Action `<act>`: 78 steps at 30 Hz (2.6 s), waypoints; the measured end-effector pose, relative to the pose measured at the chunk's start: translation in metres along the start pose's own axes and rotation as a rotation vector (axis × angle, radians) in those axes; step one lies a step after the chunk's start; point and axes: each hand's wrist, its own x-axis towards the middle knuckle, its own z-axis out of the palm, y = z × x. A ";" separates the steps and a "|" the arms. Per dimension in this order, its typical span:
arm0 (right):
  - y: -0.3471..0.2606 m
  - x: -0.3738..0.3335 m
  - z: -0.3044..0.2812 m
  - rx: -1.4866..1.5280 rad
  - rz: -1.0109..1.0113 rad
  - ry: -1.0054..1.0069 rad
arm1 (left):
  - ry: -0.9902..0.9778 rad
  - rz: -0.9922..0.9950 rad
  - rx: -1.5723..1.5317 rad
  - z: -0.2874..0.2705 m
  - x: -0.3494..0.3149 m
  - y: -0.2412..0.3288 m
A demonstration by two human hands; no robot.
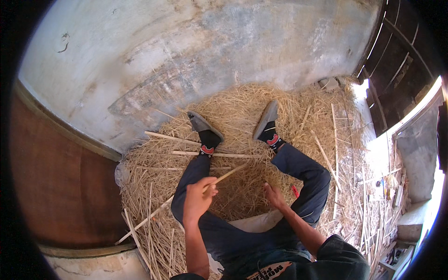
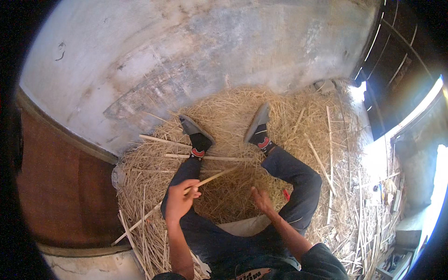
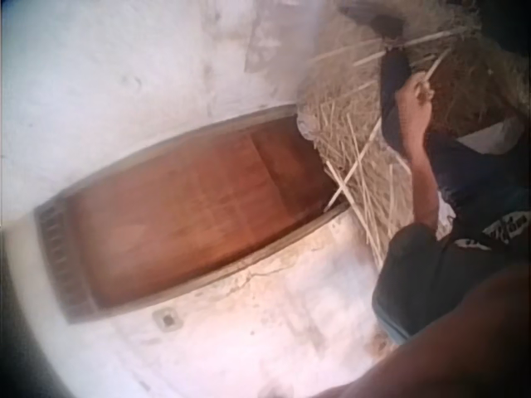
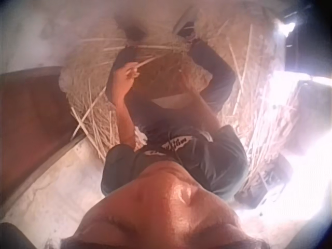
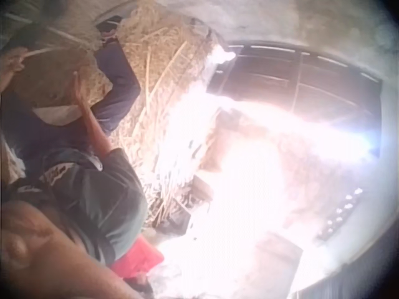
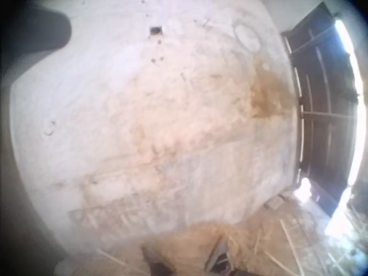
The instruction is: The person sits on a straw-covered floor and uses a large knife to sharpen the end of a thin wooden stick. They then switch to a red utility knife to further refine the tip of the stick, scraping away wood shavings. The person handles the stick and tools with both hands, rotating the stick to ensure an even point.
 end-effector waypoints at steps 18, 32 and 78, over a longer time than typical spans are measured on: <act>-0.232 -0.004 -0.039 0.889 -0.363 0.389 | 0.205 -0.094 -0.833 -0.038 -0.081 -0.012; -0.275 -0.033 -0.057 0.730 -0.435 0.166 | -0.404 0.006 -0.289 0.036 -0.052 0.024; -0.357 -0.060 -0.156 -0.637 -0.665 0.055 | -0.155 0.029 -0.292 0.067 -0.067 0.048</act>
